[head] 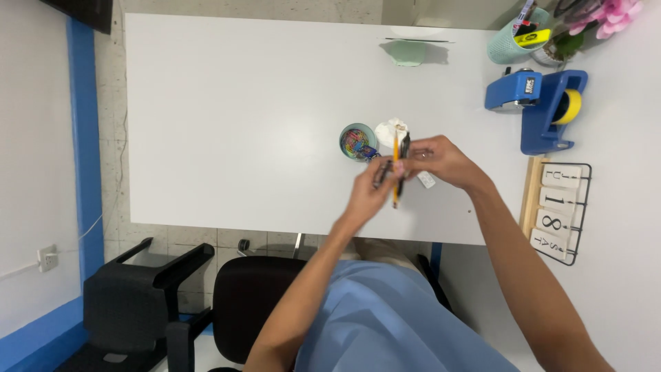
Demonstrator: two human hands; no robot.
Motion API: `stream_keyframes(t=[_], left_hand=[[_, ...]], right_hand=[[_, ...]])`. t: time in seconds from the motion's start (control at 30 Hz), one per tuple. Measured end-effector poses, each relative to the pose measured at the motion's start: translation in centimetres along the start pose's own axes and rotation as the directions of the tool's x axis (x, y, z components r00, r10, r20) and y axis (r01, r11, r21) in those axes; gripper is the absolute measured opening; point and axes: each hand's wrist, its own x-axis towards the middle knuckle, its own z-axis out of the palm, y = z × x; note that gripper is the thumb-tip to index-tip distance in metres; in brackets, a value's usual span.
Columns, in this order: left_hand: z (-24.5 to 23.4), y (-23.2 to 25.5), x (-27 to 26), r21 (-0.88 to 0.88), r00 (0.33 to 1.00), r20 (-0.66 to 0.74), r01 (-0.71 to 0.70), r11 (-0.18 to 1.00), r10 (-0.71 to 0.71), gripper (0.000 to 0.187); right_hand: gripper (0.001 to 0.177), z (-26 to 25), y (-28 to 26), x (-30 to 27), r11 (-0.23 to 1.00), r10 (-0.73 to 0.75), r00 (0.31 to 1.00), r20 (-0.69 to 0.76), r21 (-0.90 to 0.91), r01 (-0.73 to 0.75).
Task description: The person is seen organizing the items on the table into the cup.
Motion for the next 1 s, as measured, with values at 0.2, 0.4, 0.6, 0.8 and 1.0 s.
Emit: stream_keyframes(t=[0.2,0.4,0.6,0.8,1.0], left_hand=[[-7.2,2.6,1.0,0.102,0.977,-0.106,-0.175,0.979,0.185,0.025],[-10.8,2.5,1.0,0.054,0.970,-0.242,-0.013,0.998,0.026,0.030],[-10.9,-3.6,2.1,0.016,0.925,-0.380,0.026,1.000,-0.018,0.032],[-10.0,-8.2,3.6,-0.155,0.874,-0.445,0.137,0.978,-0.193,0.039],[-10.3,-10.3,4.7,-0.278,0.882,-0.430,0.075,0.958,-0.193,0.038]], right_hand=[[0.030,3.1,-4.4,3.3,0.999,0.000,0.998,-0.060,0.034,0.002],[0.029,2.8,-3.9,5.6,0.931,-0.274,0.946,-0.174,-0.293,0.216],[0.026,4.1,-2.0,7.3,0.889,-0.200,0.959,-0.201,-0.448,0.092],[0.027,7.2,-0.5,9.6,0.448,-0.208,0.974,-0.086,-0.894,0.017],[0.028,7.3,-0.5,12.0,0.399,-0.046,0.996,0.072,-0.913,0.084]])
